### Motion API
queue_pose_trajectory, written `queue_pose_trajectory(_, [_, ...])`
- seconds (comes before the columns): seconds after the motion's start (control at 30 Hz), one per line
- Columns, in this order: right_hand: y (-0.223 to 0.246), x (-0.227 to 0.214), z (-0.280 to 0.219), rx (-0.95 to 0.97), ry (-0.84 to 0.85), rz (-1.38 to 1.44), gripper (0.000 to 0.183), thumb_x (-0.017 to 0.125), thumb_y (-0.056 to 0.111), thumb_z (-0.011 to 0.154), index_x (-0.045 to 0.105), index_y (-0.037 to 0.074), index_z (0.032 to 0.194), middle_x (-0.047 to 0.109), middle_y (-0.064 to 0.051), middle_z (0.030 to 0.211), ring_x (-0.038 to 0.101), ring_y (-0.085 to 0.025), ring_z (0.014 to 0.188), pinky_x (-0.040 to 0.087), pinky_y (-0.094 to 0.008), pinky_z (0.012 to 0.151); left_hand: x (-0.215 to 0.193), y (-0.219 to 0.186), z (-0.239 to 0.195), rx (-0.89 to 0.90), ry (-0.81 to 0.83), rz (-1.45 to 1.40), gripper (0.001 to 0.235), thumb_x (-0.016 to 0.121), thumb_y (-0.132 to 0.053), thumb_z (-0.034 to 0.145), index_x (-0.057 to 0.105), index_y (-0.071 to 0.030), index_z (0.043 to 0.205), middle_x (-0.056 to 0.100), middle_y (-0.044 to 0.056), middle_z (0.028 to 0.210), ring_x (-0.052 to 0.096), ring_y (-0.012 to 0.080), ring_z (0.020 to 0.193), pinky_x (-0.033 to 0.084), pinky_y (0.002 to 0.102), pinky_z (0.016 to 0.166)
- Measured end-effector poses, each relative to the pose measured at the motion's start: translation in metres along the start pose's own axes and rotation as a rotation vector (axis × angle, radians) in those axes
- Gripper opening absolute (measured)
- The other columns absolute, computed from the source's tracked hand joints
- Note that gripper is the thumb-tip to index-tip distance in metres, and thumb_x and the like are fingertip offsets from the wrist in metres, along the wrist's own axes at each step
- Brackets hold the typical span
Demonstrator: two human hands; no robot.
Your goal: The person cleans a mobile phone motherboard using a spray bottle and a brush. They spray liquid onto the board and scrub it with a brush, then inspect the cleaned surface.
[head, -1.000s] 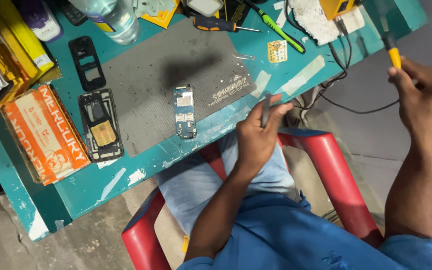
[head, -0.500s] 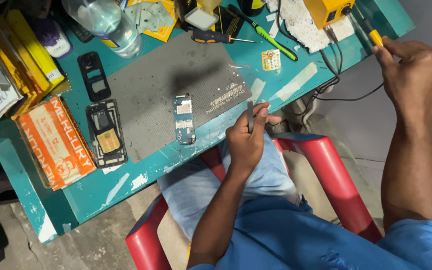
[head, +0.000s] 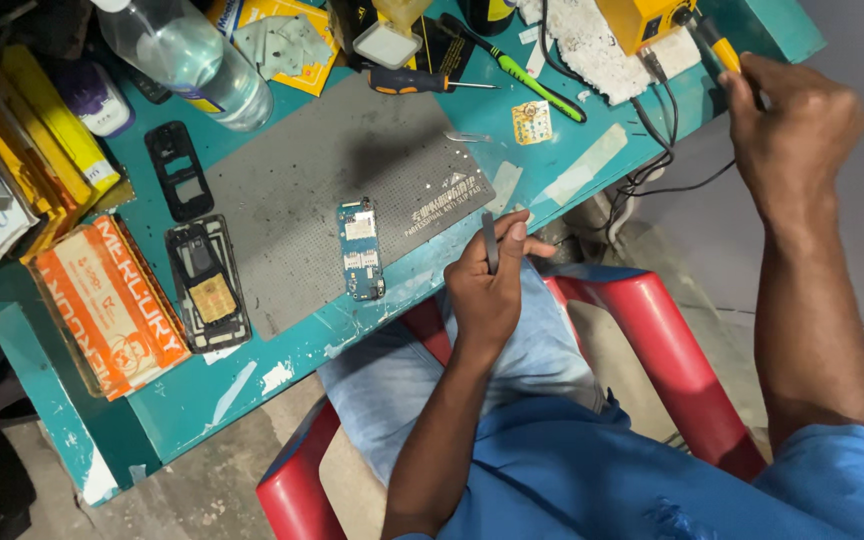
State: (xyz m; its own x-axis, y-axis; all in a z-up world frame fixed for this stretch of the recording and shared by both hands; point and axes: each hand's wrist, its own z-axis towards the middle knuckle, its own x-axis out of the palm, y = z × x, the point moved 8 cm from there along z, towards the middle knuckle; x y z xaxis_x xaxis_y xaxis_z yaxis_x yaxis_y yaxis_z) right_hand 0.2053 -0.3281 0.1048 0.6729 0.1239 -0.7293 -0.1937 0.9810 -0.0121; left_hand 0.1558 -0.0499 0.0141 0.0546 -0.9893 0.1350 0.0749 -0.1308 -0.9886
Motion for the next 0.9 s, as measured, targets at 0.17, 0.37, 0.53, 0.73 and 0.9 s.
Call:
queue_pose_trajectory(0.17, [0.009, 0.003, 0.005, -0.023, 0.008, -0.205, 0.012, 0.082, 0.016, 0.095, 0.078, 0.010, 0.105, 0.071, -0.003, 0.089, 0.066, -0.022, 0.068, 0.047, -0.032, 0.056, 0.001, 0.002, -0.002, -0.033, 0.003, 0.041, 0.027, 0.062, -0.018, 0.107, 0.071, 0.002, 0.121, 0.078, 0.007, 0.081, 0.067, 0.0041, 0.075, 0.052, 0.020, 0.075])
queue_pose_trajectory(0.37, [0.014, 0.010, -0.001, -0.144, 0.003, -0.346, 0.013, 0.077, 0.018, 0.094, 0.074, 0.014, 0.106, 0.069, 0.002, 0.095, 0.064, -0.015, 0.072, 0.044, -0.029, 0.066, 0.007, 0.011, -0.006, -0.145, 0.074, -0.027, 0.029, 0.063, -0.021, 0.105, 0.072, 0.002, 0.120, 0.074, 0.005, 0.078, 0.062, 0.0031, 0.071, 0.048, 0.020, 0.068])
queue_pose_trajectory(0.53, [0.005, 0.025, -0.013, -0.167, 0.007, -0.397, 0.016, 0.071, 0.012, 0.089, 0.072, 0.012, 0.105, 0.067, 0.001, 0.098, 0.062, -0.016, 0.073, 0.044, -0.031, 0.071, 0.019, 0.018, -0.012, -0.247, 0.155, -0.234, 0.034, 0.057, -0.025, 0.110, 0.067, 0.004, 0.126, 0.069, 0.009, 0.079, 0.048, 0.0029, 0.061, 0.038, 0.019, 0.059])
queue_pose_trajectory(0.73, [-0.007, 0.050, -0.021, -0.204, 0.023, -0.294, 0.013, 0.066, 0.004, 0.089, 0.067, 0.011, 0.100, 0.066, -0.002, 0.099, 0.065, -0.019, 0.080, 0.046, -0.032, 0.073, 0.017, 0.021, -0.013, -0.326, 0.232, -0.350, 0.044, 0.039, -0.030, 0.110, 0.057, 0.004, 0.133, 0.067, 0.010, 0.082, 0.040, 0.0061, 0.045, 0.036, 0.020, 0.046])
queue_pose_trajectory(0.9, [-0.009, 0.057, -0.015, -0.173, 0.076, -0.142, 0.014, 0.061, -0.003, 0.093, 0.064, 0.008, 0.100, 0.064, -0.006, 0.099, 0.064, -0.023, 0.087, 0.051, -0.030, 0.080, 0.016, 0.025, -0.005, -0.267, 0.227, -0.398, 0.037, 0.044, -0.020, 0.114, 0.051, 0.003, 0.142, 0.064, 0.012, 0.100, 0.049, 0.0087, 0.061, 0.044, 0.022, 0.060])
